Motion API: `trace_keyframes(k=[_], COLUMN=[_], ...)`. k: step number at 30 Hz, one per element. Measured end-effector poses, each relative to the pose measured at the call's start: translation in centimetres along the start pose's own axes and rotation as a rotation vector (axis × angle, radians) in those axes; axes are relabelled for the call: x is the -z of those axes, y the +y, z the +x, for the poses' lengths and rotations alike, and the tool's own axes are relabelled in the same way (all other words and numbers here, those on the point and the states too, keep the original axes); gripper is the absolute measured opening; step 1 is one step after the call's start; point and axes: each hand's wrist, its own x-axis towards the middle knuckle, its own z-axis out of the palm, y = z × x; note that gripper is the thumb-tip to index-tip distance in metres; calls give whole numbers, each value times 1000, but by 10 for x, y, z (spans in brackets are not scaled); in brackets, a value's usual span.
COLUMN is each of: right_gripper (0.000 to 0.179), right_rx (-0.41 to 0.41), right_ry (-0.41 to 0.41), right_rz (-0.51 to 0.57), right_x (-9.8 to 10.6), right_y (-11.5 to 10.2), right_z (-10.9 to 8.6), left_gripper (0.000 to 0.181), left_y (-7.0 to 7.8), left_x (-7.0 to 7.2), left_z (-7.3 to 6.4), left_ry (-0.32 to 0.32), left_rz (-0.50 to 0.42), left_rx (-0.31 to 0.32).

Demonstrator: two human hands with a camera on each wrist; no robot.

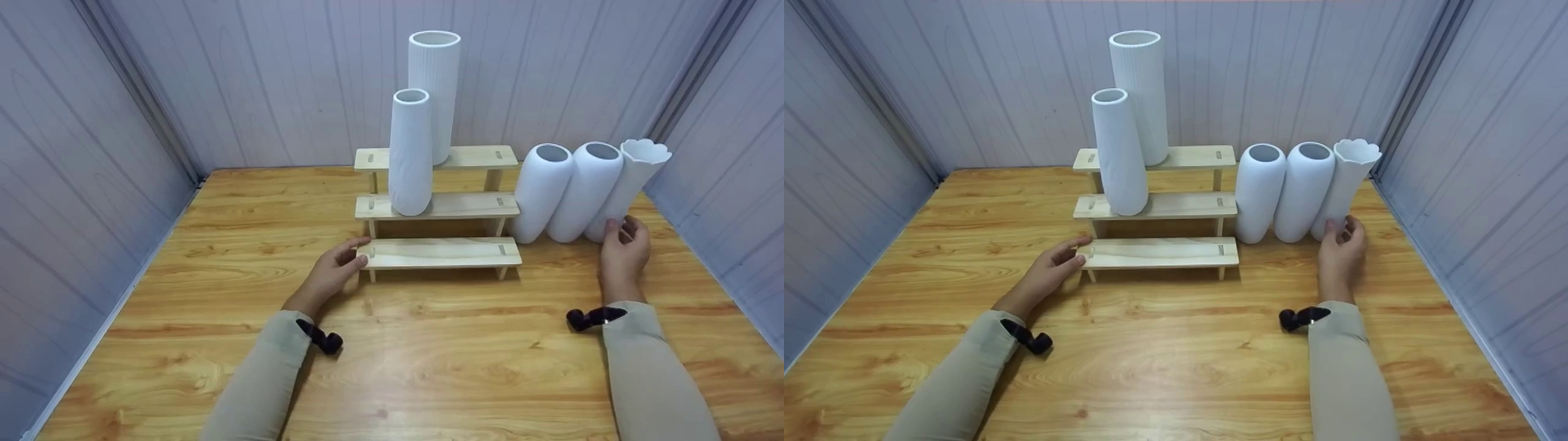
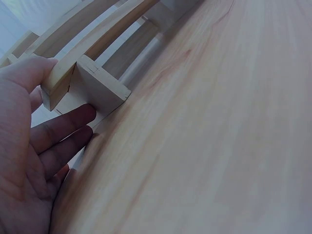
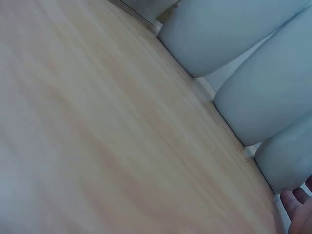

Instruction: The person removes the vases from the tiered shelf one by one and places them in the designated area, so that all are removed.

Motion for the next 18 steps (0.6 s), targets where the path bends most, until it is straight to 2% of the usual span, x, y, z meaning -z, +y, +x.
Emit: trace_keyframes(k=[4,9,16,18], right_gripper=[48,40,36,34], right_rx=[7,36,146,163], right_ry=[52,70,1,-21], right_rz=[-21,-62,-53,-41], right_x=[-3,-7,-23,-27], right_y=[1,2,5,6], right_z=[-9,-25,-53,-59], left_gripper=[42,42,44,44], left_y=[0,-1,0,5], left_x=[0,-1,0,0], left_z=[-1,-1,-1,-3], left_ry=[1,-1,-12,-14], left_rz=[-4,-8,-18,-20], left_rx=[0,-10,-10,-10])
